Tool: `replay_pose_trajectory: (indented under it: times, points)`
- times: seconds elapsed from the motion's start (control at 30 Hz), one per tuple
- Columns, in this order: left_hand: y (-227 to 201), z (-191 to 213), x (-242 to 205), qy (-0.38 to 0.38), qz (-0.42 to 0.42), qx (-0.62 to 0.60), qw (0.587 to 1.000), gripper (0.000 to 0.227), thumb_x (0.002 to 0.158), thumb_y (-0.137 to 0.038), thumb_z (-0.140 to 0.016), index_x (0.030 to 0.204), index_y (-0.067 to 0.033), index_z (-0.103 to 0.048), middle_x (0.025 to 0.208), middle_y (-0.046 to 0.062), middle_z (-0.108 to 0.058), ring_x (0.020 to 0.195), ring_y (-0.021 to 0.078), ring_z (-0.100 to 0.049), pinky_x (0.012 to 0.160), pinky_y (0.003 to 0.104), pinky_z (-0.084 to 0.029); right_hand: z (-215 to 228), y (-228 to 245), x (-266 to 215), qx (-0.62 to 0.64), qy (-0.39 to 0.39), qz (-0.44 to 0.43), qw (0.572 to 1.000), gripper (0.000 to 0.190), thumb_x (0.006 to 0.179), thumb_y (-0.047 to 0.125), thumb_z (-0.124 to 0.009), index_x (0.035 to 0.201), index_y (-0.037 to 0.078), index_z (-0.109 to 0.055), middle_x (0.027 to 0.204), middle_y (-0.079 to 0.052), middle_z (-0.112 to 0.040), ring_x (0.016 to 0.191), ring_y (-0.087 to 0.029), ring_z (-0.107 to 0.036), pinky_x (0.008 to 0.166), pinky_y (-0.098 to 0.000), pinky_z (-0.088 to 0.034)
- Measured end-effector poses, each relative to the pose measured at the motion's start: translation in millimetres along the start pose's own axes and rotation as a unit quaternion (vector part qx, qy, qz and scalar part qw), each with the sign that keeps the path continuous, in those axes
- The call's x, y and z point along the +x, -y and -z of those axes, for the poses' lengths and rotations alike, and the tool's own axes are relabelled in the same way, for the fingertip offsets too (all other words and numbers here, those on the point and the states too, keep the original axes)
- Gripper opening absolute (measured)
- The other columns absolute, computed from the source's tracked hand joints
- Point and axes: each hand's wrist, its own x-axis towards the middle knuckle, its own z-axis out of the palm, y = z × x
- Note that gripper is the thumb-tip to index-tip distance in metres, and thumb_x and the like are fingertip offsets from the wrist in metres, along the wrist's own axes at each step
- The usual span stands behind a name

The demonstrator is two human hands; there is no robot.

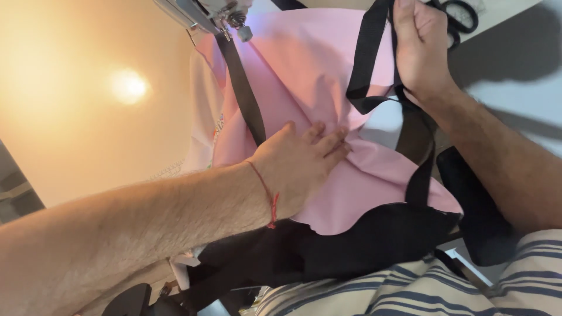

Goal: Sewing the straps and seams of a fabric tote bag using an industrial sewing machine.

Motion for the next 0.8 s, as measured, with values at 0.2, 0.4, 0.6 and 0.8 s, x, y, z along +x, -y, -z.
replay_pose_trajectory:
  times: [0.2,0.4,0.6,0.8]
  points:
    - [-7,54,-58,-0.049,-0.030,-0.172,0.983,0.055,0.100,-0.053,-0.053,0.088,-0.0044,-0.075,0.086,0.014,-0.074,0.083,0.0367,-0.071,0.074,0.050,-0.054,9,29,22,-0.199,0.054,0.067,0.976,0.044,0.131,0.023,-0.051,0.096,-0.002,-0.057,0.080,0.007,-0.050,0.074,-0.003,-0.041,0.066,-0.0253,-0.037]
    - [-61,13,-129,-0.258,0.015,-0.095,0.961,0.065,0.100,-0.056,-0.050,0.100,0.0057,-0.069,0.097,0.021,-0.072,0.100,0.0429,-0.070,0.092,0.059,-0.052,-28,106,22,-0.379,0.077,0.023,0.922,0.039,0.119,0.026,-0.049,0.095,-0.002,-0.062,0.069,0.003,-0.049,0.065,-0.009,-0.042,0.059,-0.0312,-0.035]
    - [-59,-12,-162,-0.550,0.203,-0.076,0.807,0.091,0.086,-0.071,-0.053,0.138,0.0038,-0.053,0.134,0.035,-0.059,0.129,0.0494,-0.060,0.113,0.061,-0.040,0,65,49,-0.375,0.105,-0.096,0.916,0.044,0.120,0.032,-0.053,0.098,-0.004,-0.068,0.074,0.002,-0.058,0.064,-0.008,-0.048,0.056,-0.0310,-0.039]
    - [-49,-63,-162,-0.497,0.238,-0.254,0.795,0.090,0.080,-0.062,-0.076,0.138,0.0026,-0.053,0.099,0.010,-0.067,0.078,0.0231,-0.069,0.068,0.037,-0.056,5,44,72,-0.393,0.195,-0.018,0.898,0.037,0.119,0.031,-0.058,0.108,-0.002,-0.072,0.082,0.005,-0.065,0.073,-0.006,-0.054,0.065,-0.0279,-0.046]
